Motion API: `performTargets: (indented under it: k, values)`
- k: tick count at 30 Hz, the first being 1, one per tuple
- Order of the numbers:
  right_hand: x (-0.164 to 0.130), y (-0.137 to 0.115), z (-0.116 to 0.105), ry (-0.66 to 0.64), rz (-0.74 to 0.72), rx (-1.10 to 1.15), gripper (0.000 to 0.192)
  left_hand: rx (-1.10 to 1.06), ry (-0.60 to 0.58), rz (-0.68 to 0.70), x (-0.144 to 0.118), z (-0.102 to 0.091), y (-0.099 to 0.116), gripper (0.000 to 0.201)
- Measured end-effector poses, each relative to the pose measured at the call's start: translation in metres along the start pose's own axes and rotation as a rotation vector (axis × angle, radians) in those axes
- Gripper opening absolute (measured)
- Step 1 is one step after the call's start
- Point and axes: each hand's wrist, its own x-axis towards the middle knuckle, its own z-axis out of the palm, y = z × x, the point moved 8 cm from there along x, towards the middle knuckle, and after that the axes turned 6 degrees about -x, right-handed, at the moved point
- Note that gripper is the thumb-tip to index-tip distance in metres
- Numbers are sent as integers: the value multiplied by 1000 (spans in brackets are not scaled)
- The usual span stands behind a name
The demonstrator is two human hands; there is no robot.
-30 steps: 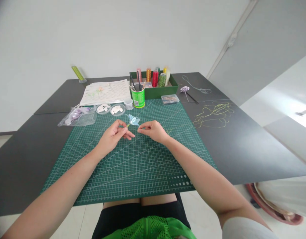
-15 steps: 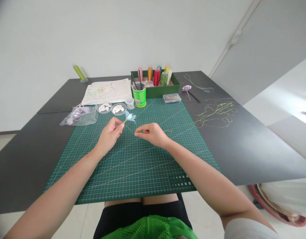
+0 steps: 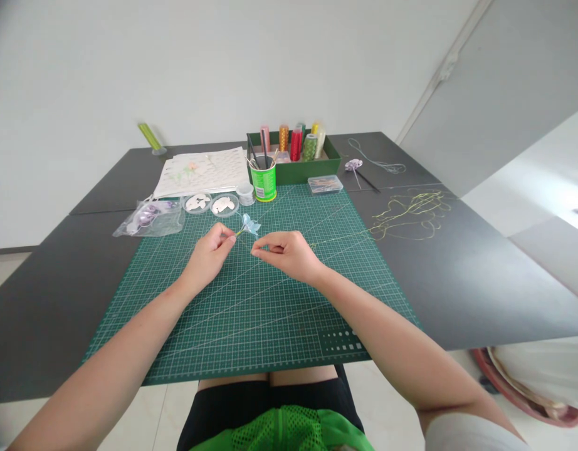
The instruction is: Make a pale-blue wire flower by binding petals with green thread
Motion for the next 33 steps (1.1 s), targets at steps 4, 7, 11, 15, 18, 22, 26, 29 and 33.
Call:
performTargets:
  k: [4,7,11,15,18,22,26,29,33]
  values:
    - [-1,-5,-8,59,-47,-18,21,84,-75,5,0,9,0,11]
    - [-2,-8,-14,123,-102,-40,20,122,-135,13,-3,18,1,11]
    - [-3,-12,-21,186,-173,-113,21,134,-243,5,-9,30,3,12]
    - [-2,-14,-27,204,-208,-187,24,108,-353,11,-17,40,7,12]
    - [-1,-13,-28,193,-227,-203,23,92,-429,33,-21,47,10,11]
    - [0,-12,-26,173,-260,-204,22,90,-483,59,-24,51,12,13]
    - [1,-8,-23,156,-254,-202,22,72,-529,55,-27,54,15,12]
    - [2,-4,-22,139,-226,-195,22,56,-544,61,-29,55,16,11]
    - [4,6,-18,107,-177,-170,21,29,-566,65,-31,56,16,10]
